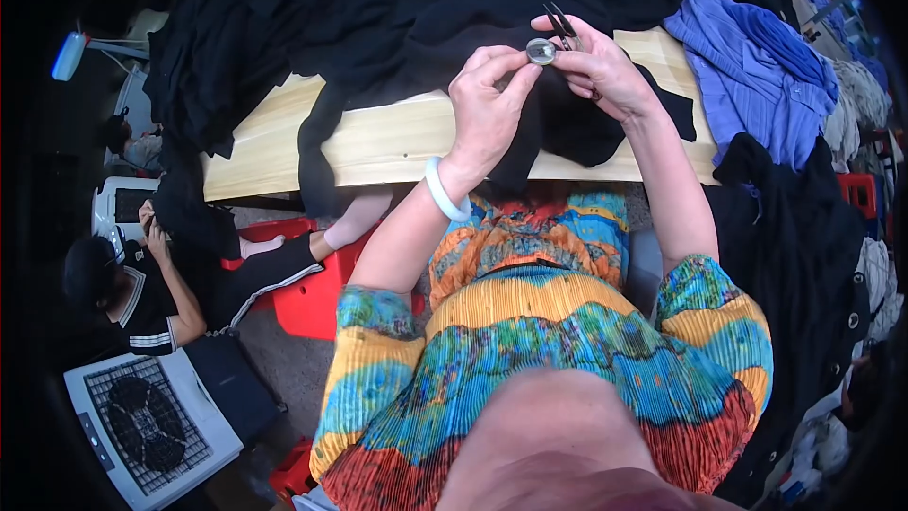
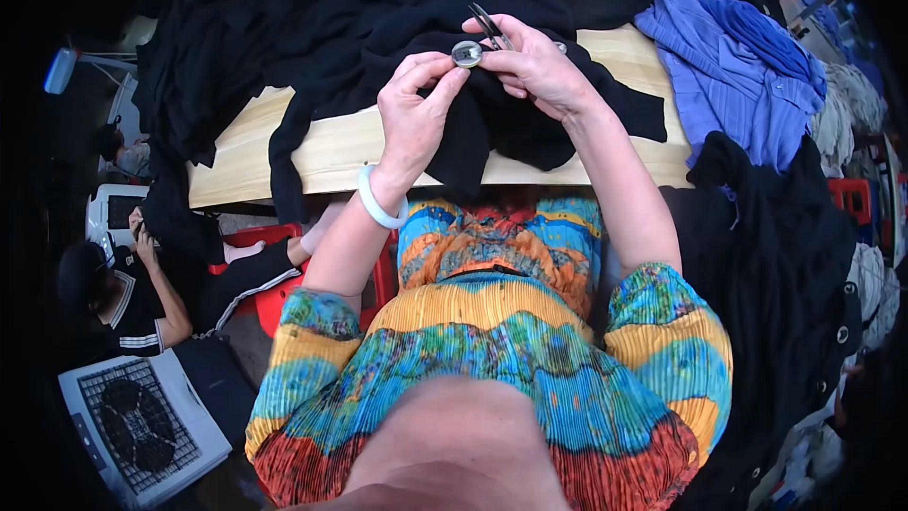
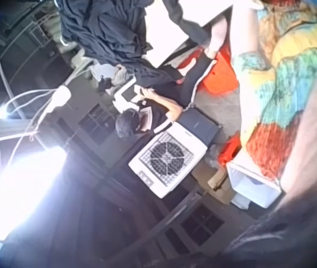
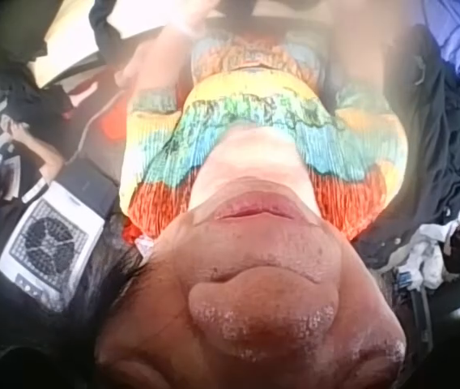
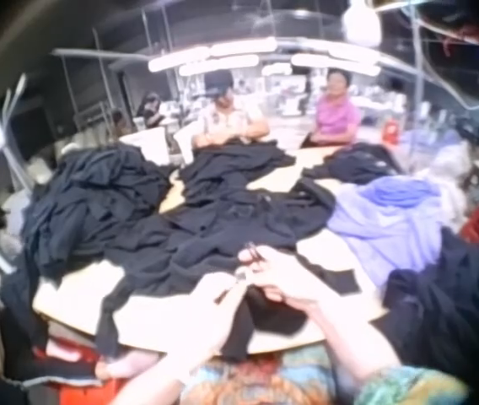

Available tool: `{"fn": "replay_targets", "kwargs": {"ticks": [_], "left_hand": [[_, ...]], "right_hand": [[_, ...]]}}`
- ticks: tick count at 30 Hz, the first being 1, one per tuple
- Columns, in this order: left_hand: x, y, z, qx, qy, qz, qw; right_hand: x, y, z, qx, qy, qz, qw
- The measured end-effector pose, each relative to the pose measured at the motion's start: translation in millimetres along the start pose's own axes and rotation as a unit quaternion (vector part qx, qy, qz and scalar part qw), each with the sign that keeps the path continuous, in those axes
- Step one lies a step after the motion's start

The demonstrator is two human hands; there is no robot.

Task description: Trimming loose threads and inspecting buttons on black textile garments using small scissors.

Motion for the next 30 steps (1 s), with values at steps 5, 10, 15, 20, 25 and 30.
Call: {"fn": "replay_targets", "kwargs": {"ticks": [5, 10, 15, 20, 25, 30], "left_hand": [[2, -1, -7, 0.059, -0.056, 0.003, 0.997], [26, -8, 30, -0.177, 0.034, 0.190, 0.965], [19, -17, 40, -0.275, 0.168, 0.188, 0.928], [20, -23, 28, -0.287, 0.279, 0.205, 0.893], [26, -23, 18, -0.262, 0.285, 0.219, 0.896], [27, -21, 21, -0.247, 0.246, 0.231, 0.908]], "right_hand": [[-5, 2, -4, 0.015, 0.017, 0.006, 1.000], [-10, 4, -9, 0.023, 0.009, 0.024, 0.999], [-30, 10, 31, -0.116, 0.341, -0.128, 0.924], [3, 29, 32, -0.057, 0.228, -0.029, 0.972], [11, 35, 18, 0.012, 0.164, -0.012, 0.986], [9, 32, 6, 0.045, 0.096, 0.005, 0.994]]}}
Point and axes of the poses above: each hand's wrist, its own y-axis away from the middle knuckle, its own x-axis out of the palm, z = x × y, the point moved 10 cm from there along -y, towards the middle knuckle, and after that the axes turned 11 degrees about -x, right-handed, at the moved point
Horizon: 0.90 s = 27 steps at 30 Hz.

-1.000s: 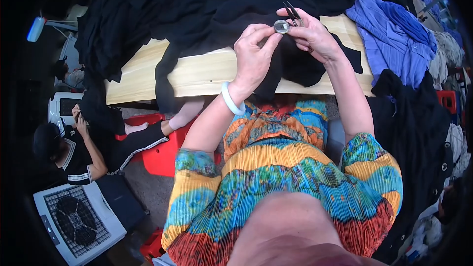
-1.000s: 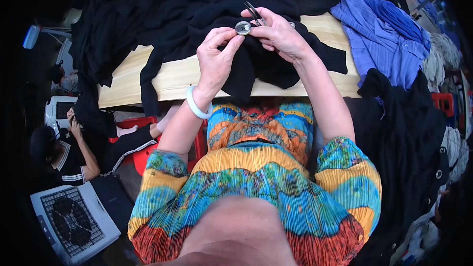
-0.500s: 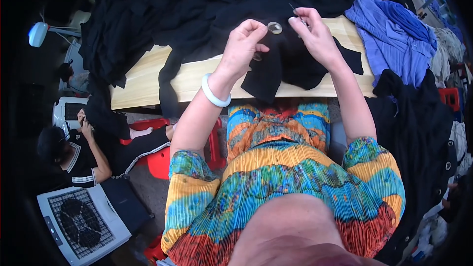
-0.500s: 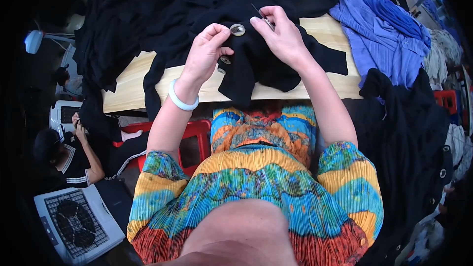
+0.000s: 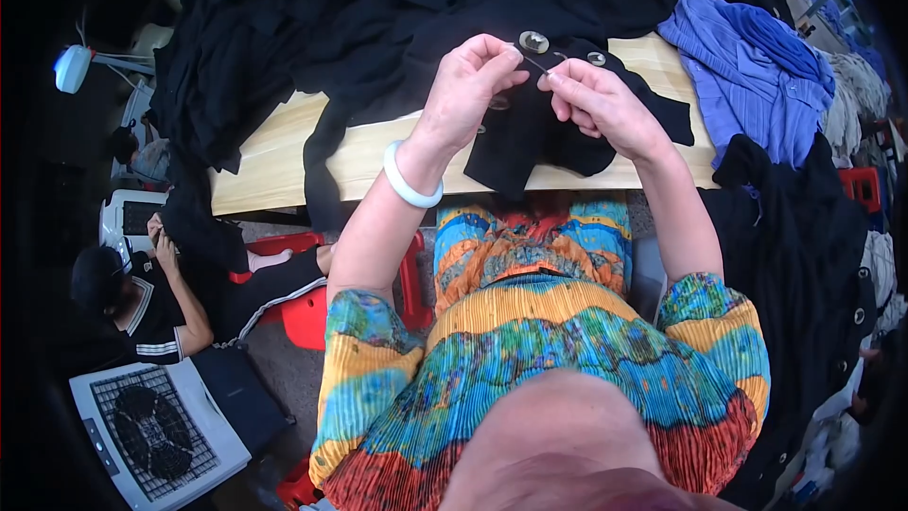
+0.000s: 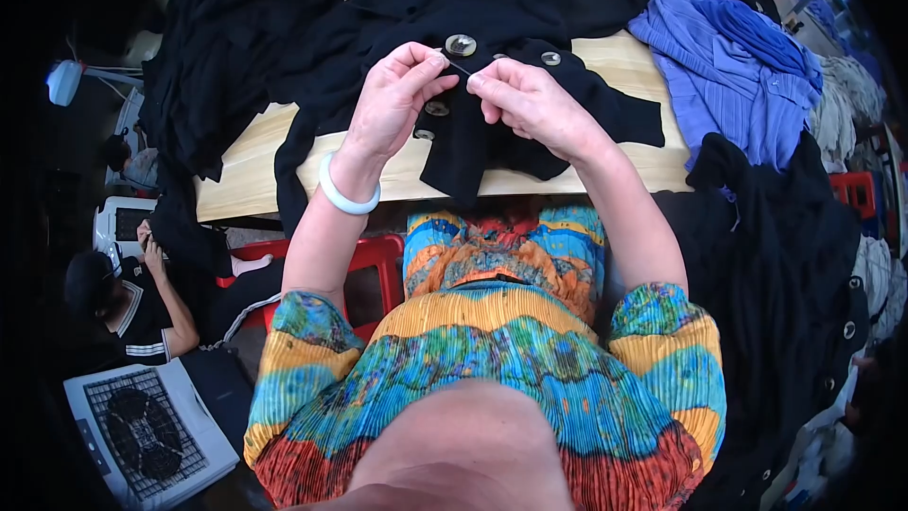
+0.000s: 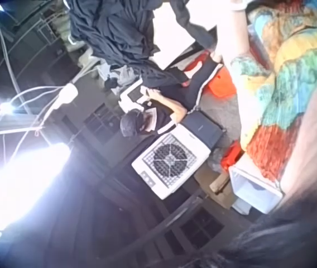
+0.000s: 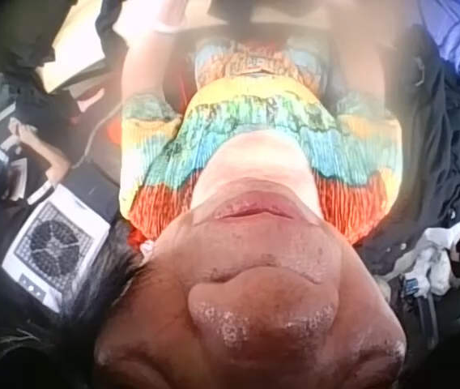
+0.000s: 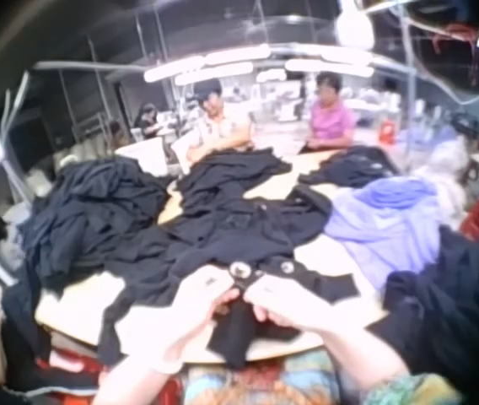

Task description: Trimming loose threads and inspecting buttons on black textile garments using small scissors.

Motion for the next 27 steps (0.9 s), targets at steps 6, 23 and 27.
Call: {"fn": "replay_targets", "kwargs": {"ticks": [6, 23, 27], "left_hand": [[6, 4, -4, 0.058, -0.090, 0.005, 0.994], [8, 8, -23, -0.005, -0.035, 0.049, 0.998], [-20, 3, -37, 0.047, -0.114, -0.041, 0.992]], "right_hand": [[-3, -6, 1, 0.000, -0.006, -0.003, 1.000], [-22, -17, 34, -0.221, 0.145, -0.092, 0.960], [-31, -18, 36, -0.187, 0.066, -0.123, 0.972]]}}
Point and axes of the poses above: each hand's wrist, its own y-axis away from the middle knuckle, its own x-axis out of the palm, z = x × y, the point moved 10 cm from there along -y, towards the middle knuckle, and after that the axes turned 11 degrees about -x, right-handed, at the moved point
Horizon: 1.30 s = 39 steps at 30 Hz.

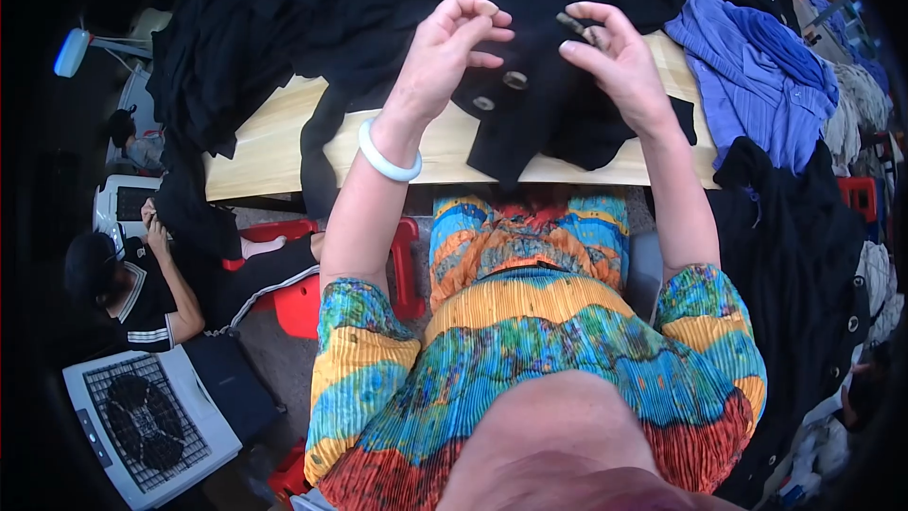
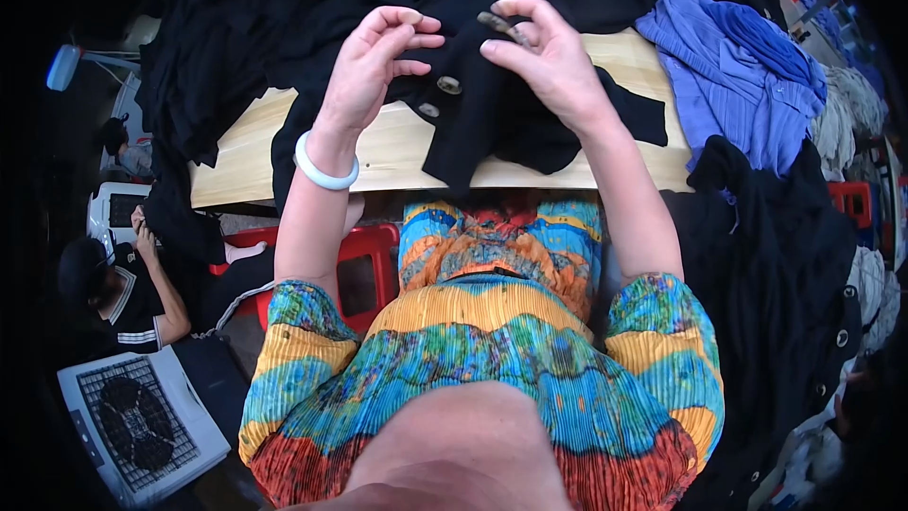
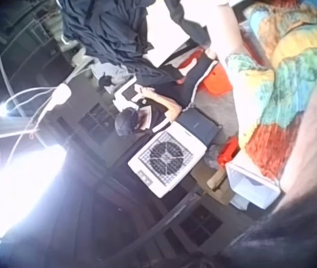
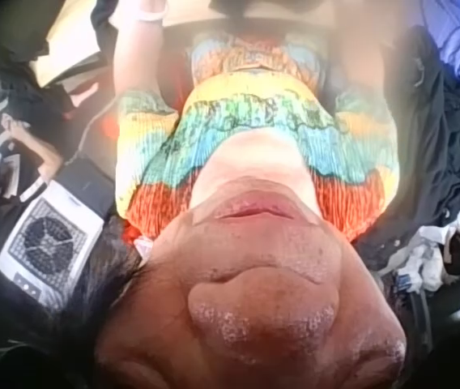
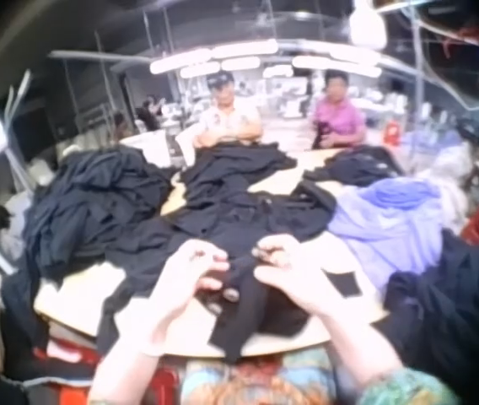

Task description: Trimming loose threads and inspecting buttons on black textile garments using small scissors.

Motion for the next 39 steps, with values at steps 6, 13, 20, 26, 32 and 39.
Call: {"fn": "replay_targets", "kwargs": {"ticks": [6, 13, 20, 26, 32, 39], "left_hand": [[30, 6, 35, 0.023, -0.073, 0.123, 0.989], [43, 25, 28, -0.074, 0.084, 0.152, 0.982], [34, 26, 33, -0.087, 0.159, 0.131, 0.975], [38, 24, 29, -0.078, 0.161, 0.140, 0.974], [31, 23, 27, 0.007, 0.024, 0.079, 0.997], [34, 41, 3, 0.228, -0.180, -0.059, 0.955]], "right_hand": [[-13, -3, 16, 0.049, -0.106, -0.026, 0.993], [-39, -8, 10, 0.052, -0.118, -0.061, 0.990], [-28, -4, 11, 0.012, 0.086, 0.001, 0.996], [29, 6, 15, 0.001, -0.066, 0.177, 0.982], [16, 6, -6, 0.071, -0.050, 0.110, 0.990], [13, 5, -20, 0.090, -0.107, 0.084, 0.987]]}}
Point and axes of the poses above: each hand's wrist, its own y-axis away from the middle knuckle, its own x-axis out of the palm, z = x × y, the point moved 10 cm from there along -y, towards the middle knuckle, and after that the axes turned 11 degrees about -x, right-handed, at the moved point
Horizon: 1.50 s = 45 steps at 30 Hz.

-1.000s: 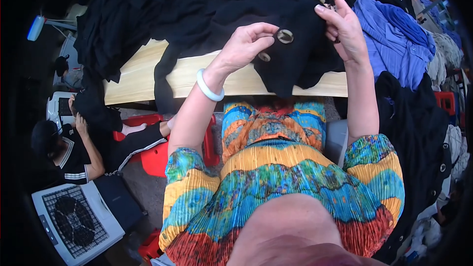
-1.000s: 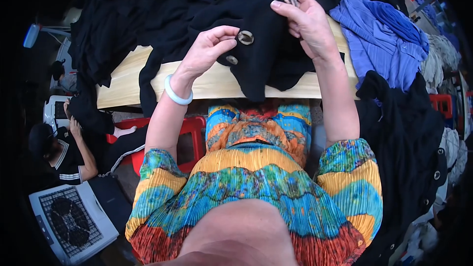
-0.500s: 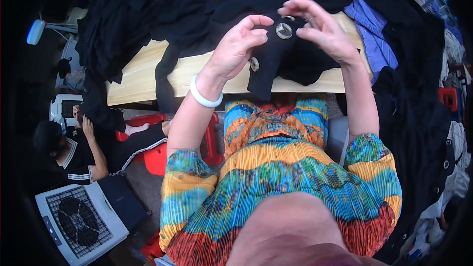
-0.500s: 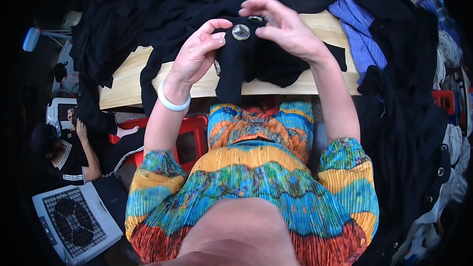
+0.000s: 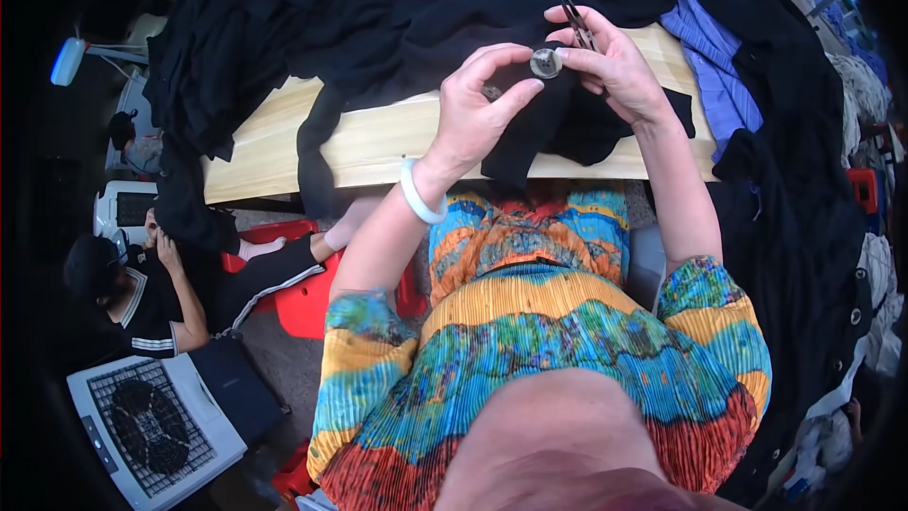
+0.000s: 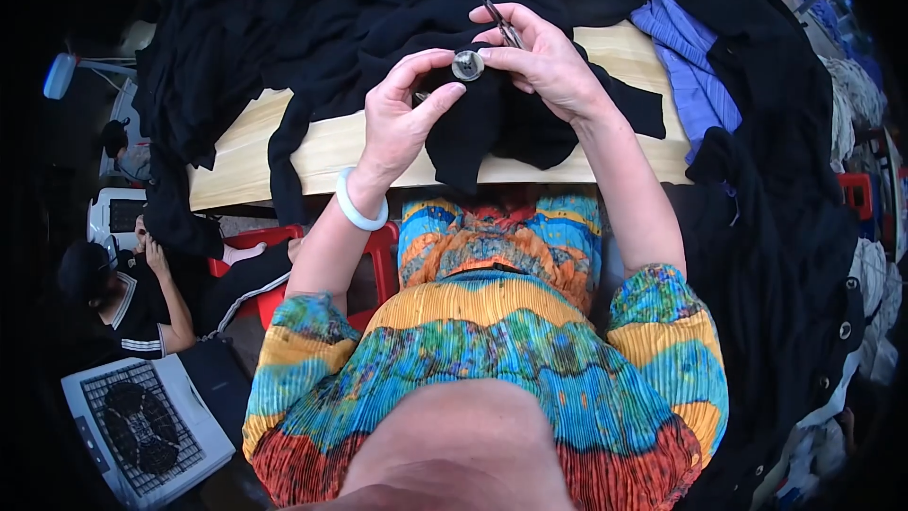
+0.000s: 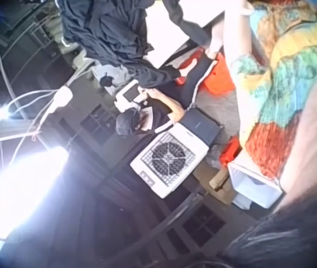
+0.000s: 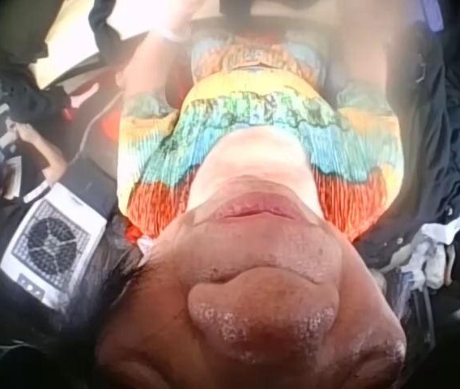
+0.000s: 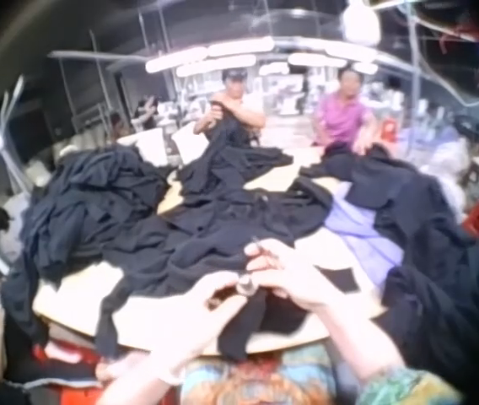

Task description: Trimming loose threads and inspecting buttons on black textile garments using small scissors.

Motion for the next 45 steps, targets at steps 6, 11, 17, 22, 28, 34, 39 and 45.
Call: {"fn": "replay_targets", "kwargs": {"ticks": [6, 11, 17, 22, 28, 34, 39, 45], "left_hand": [[21, 7, 46, -0.291, 0.250, 0.125, 0.915], [45, 24, 58, -0.386, 0.366, 0.222, 0.817], [42, 30, 70, -0.422, 0.439, 0.183, 0.772], [29, 16, 50, -0.369, 0.416, 0.156, 0.816], [12, 7, 37, -0.294, 0.392, 0.104, 0.865], [16, 5, 34, -0.281, 0.380, 0.094, 0.876], [19, 5, 33, -0.284, 0.402, 0.104, 0.865], [29, 6, 36, -0.294, 0.432, 0.122, 0.844]], "right_hand": [[4, -2, 5, -0.019, 0.038, -0.011, 0.999], [-1, -4, 3, -0.074, 0.110, -0.018, 0.991], [-15, 3, 7, -0.066, 0.181, -0.057, 0.980], [-7, 24, 29, -0.108, 0.308, -0.053, 0.944], [16, 37, 64, -0.171, 0.398, -0.021, 0.901], [22, 37, 71, -0.205, 0.454, 0.003, 0.867], [23, 36, 69, -0.201, 0.455, 0.013, 0.868], [22, 35, 65, -0.197, 0.427, 0.003, 0.882]]}}
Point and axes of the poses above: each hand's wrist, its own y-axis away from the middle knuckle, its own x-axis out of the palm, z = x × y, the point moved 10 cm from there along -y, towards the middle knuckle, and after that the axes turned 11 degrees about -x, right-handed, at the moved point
